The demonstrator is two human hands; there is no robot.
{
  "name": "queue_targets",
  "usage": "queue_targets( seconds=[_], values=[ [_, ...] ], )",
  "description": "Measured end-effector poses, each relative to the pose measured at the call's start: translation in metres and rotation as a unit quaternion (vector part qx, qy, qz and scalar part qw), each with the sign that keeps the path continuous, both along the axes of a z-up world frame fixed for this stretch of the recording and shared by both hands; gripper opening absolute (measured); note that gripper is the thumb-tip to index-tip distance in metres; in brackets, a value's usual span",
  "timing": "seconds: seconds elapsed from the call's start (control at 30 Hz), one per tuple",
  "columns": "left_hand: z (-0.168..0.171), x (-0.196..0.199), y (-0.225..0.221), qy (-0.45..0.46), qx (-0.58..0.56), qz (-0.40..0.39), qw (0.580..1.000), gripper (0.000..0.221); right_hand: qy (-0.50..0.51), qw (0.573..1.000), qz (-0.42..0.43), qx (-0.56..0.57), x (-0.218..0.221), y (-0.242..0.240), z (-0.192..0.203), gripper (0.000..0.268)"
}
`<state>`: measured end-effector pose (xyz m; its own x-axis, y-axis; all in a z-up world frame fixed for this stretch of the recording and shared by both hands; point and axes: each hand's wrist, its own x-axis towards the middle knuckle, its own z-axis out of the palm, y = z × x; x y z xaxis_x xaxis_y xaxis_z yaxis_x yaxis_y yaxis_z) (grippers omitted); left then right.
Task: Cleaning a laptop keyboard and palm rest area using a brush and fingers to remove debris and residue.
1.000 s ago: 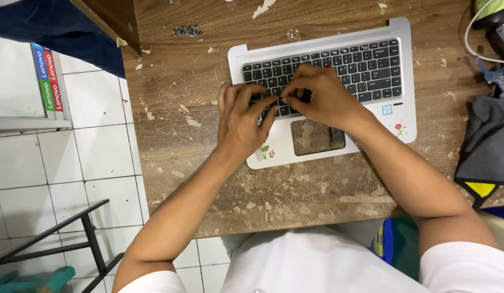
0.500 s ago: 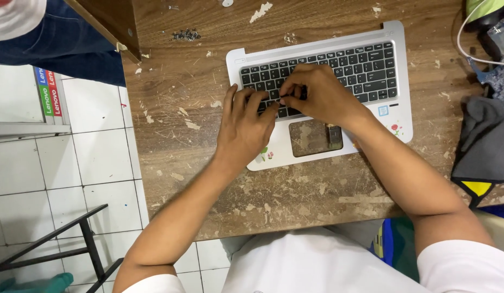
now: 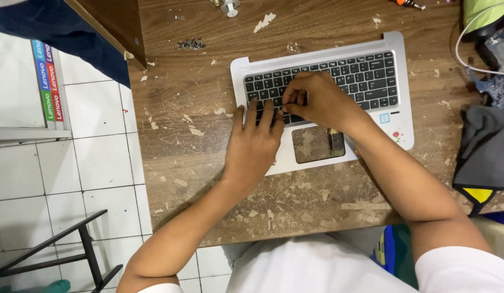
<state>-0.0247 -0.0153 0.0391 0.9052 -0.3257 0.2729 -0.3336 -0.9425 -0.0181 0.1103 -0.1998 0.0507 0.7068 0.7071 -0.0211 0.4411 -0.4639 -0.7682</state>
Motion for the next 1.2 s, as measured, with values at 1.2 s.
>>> queue_targets(
  seconds=[1.2],
  values=[
    [-0.030,0.028,0.025,0.006,-0.260,-0.026,0.965,0.025,0.069,0.988,0.005,-0.141,0.002,0.018,0.029,0.007]
  ],
)
